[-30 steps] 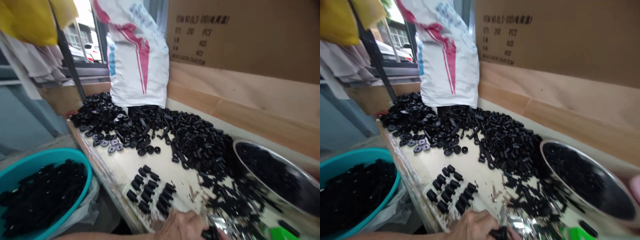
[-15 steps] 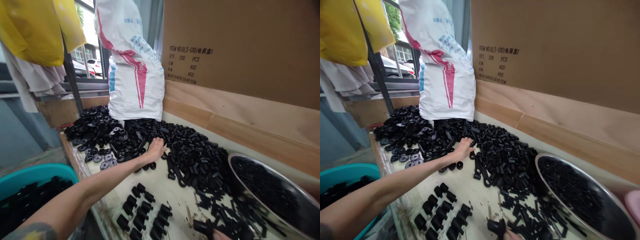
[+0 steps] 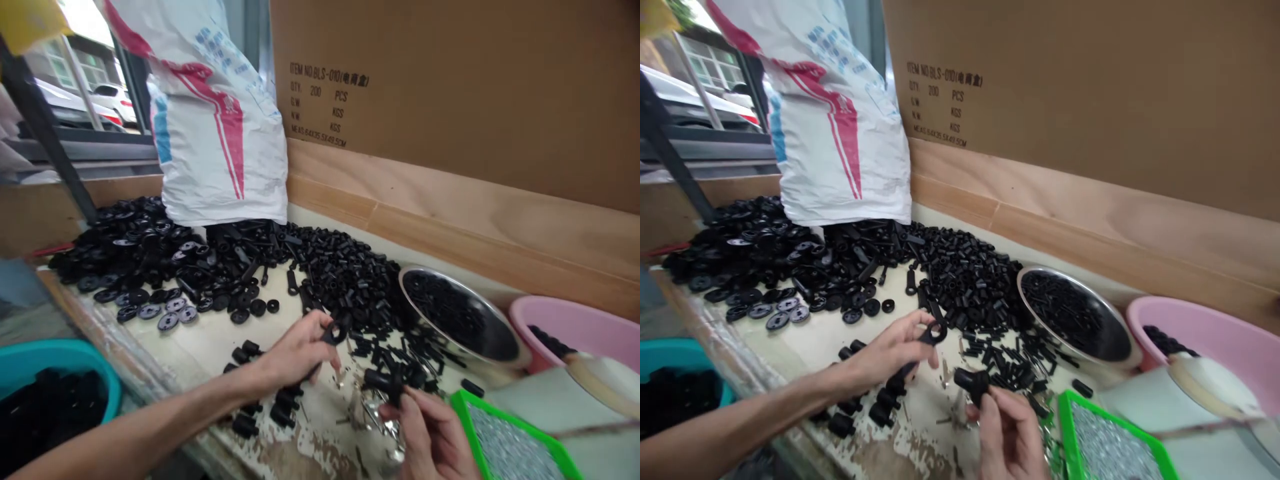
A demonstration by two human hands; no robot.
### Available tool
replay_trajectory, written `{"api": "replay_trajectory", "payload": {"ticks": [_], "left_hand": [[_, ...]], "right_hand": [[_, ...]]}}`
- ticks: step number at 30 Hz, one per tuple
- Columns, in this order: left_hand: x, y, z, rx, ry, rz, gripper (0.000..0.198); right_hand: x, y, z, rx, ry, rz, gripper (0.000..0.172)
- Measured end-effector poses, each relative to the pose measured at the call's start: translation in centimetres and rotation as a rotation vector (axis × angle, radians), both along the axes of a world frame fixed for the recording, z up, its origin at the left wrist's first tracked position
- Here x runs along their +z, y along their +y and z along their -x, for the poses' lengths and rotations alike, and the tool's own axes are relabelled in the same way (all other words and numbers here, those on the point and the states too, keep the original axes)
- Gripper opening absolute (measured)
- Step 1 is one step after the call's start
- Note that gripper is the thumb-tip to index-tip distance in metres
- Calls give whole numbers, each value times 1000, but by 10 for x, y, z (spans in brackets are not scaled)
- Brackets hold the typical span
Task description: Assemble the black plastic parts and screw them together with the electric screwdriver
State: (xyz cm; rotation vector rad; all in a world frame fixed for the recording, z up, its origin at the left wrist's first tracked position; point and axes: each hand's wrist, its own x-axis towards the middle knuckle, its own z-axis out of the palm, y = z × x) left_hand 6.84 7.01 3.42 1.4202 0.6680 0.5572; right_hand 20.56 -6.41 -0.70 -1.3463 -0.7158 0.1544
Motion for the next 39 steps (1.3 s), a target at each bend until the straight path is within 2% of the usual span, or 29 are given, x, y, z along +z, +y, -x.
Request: {"api": "replay_trajectory", "payload": {"ticks": [2,4,6,10,14,17,23,30,33,39], "left_hand": [[1,-38,-2,-56,-47,121,34],[1,-64,-5,-58,-84,188,34],[-2,-78,-8,-37,-110,230,35],[-16,-93,-10,-10,-133,257,34],[-25,-103,-7,39,-115,215,38],[-22,-108,-4,119,-38,121,41],[-17,-113,-3,263,149,-134,47],[-36,-115,-6,289,124,-445,48],[-41,-115,-6,317,109,-558,49],[-39,-115,-5,296,88,-602,51]], "right_hand": [[0,-4,1,50,-169,-112,10],[-2,-9,2,67,-298,-122,9],[-6,-17,2,46,-390,-83,8],[-10,-30,3,43,-566,-21,11],[-14,-33,7,6,-580,-7,11],[-19,-31,10,21,-556,12,9],[-26,-26,20,1,-351,-1,4],[-29,-25,23,10,-247,7,3],[-29,-25,27,-38,-222,33,6],[-27,-28,31,-70,-294,111,10]]}}
